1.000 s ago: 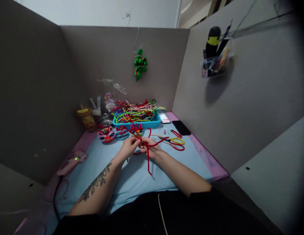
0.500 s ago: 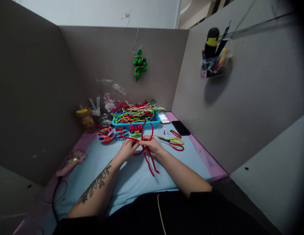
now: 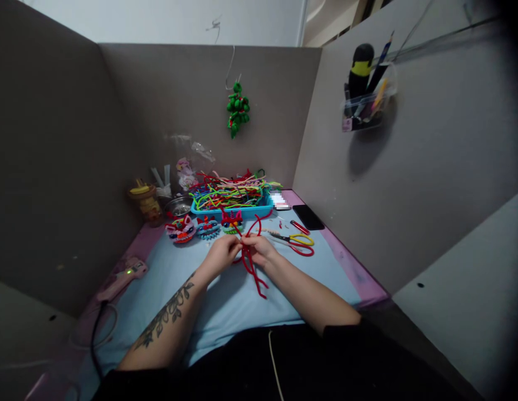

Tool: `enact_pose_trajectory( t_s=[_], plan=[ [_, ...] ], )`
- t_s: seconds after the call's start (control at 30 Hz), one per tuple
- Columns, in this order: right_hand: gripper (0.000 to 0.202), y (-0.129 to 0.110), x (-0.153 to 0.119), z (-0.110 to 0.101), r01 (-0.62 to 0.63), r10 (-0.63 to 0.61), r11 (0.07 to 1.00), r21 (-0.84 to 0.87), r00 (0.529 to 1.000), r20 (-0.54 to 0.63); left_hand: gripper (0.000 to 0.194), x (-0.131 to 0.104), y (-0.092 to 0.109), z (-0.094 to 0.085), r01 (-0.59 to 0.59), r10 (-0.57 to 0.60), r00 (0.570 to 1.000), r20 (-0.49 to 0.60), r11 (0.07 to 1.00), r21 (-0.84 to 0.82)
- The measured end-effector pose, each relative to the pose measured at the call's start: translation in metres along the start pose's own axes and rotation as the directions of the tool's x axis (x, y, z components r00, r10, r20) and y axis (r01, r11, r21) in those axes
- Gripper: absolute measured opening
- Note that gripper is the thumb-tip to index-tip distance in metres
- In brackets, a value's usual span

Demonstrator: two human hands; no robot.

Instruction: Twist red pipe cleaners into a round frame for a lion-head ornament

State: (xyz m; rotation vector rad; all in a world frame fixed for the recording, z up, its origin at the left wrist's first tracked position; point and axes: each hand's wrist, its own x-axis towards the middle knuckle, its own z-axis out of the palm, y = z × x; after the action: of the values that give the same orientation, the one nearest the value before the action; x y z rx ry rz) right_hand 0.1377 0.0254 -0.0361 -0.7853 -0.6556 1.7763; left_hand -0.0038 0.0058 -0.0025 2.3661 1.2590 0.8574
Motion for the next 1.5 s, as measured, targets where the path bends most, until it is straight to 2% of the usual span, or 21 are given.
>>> enact_pose_trajectory(
  t_s=[0.13, 0.3, 0.4, 0.47, 0.57, 0.83, 1.0, 1.1, 1.17, 1.27, 1.37, 1.5],
  plan=[
    [0.017, -0.002, -0.001, 0.000, -0.033, 0.032, 0.998, -0.057, 0.999, -0.019, 0.020, 0.000, -0.001, -0.001, 0.019, -0.019, 1.000, 0.005, 0.999, -0.042],
    [0.024, -0.008, -0.007, 0.003, 0.060, -0.057, 0.992, -0.113, 0.998, 0.036, 0.022, 0.001, -0.005, -0.002, 0.135, -0.148, 0.987, -0.060, 0.973, -0.190],
    [0.026, -0.009, -0.009, 0.003, 0.140, -0.129, 0.964, -0.226, 0.990, 0.065, 0.024, 0.002, -0.006, -0.002, 0.168, -0.190, 0.979, -0.068, 0.955, -0.244],
    [0.028, -0.007, -0.009, 0.004, 0.178, -0.169, 0.941, -0.289, 0.984, 0.056, 0.025, 0.002, -0.005, -0.002, 0.166, -0.187, 0.980, -0.061, 0.952, -0.258],
    [0.028, -0.006, -0.009, 0.006, 0.192, -0.192, 0.936, -0.296, 0.981, 0.030, 0.024, 0.002, -0.005, -0.001, 0.150, -0.168, 0.984, -0.055, 0.958, -0.245],
    [0.020, -0.014, -0.015, 0.006, 0.186, -0.167, 0.897, -0.400, 0.983, 0.082, 0.019, 0.001, -0.003, -0.012, 0.038, -0.040, 0.998, -0.043, 0.998, -0.051],
    [0.019, -0.014, -0.015, 0.004, 0.308, -0.298, 0.804, -0.508, 0.949, 0.104, 0.019, 0.001, -0.003, -0.015, 0.036, -0.037, 0.999, -0.024, 0.999, -0.034],
    [0.020, -0.014, -0.013, 0.001, 0.347, -0.330, 0.748, -0.566, 0.934, 0.136, 0.021, 0.001, -0.004, -0.013, 0.073, -0.077, 0.996, -0.040, 0.992, -0.101],
    [0.023, -0.015, -0.012, 0.001, 0.342, -0.320, 0.756, -0.558, 0.937, 0.141, 0.022, 0.001, -0.005, -0.012, 0.107, -0.115, 0.993, -0.027, 0.974, -0.197],
    [0.026, -0.018, -0.014, 0.001, 0.308, -0.305, 0.826, -0.472, 0.949, 0.084, 0.022, 0.000, -0.007, -0.014, 0.153, -0.149, 0.988, 0.035, 0.938, -0.311],
    [0.028, -0.025, -0.017, 0.001, 0.305, -0.321, 0.856, -0.419, 0.947, 0.033, 0.026, 0.000, -0.012, -0.022, 0.200, -0.184, 0.980, 0.081, 0.920, -0.337],
    [0.026, -0.039, -0.020, -0.003, 0.317, -0.351, 0.860, -0.399, 0.936, -0.012, 0.033, 0.000, -0.021, -0.034, 0.282, -0.269, 0.959, 0.087, 0.888, -0.363]
  ],
)
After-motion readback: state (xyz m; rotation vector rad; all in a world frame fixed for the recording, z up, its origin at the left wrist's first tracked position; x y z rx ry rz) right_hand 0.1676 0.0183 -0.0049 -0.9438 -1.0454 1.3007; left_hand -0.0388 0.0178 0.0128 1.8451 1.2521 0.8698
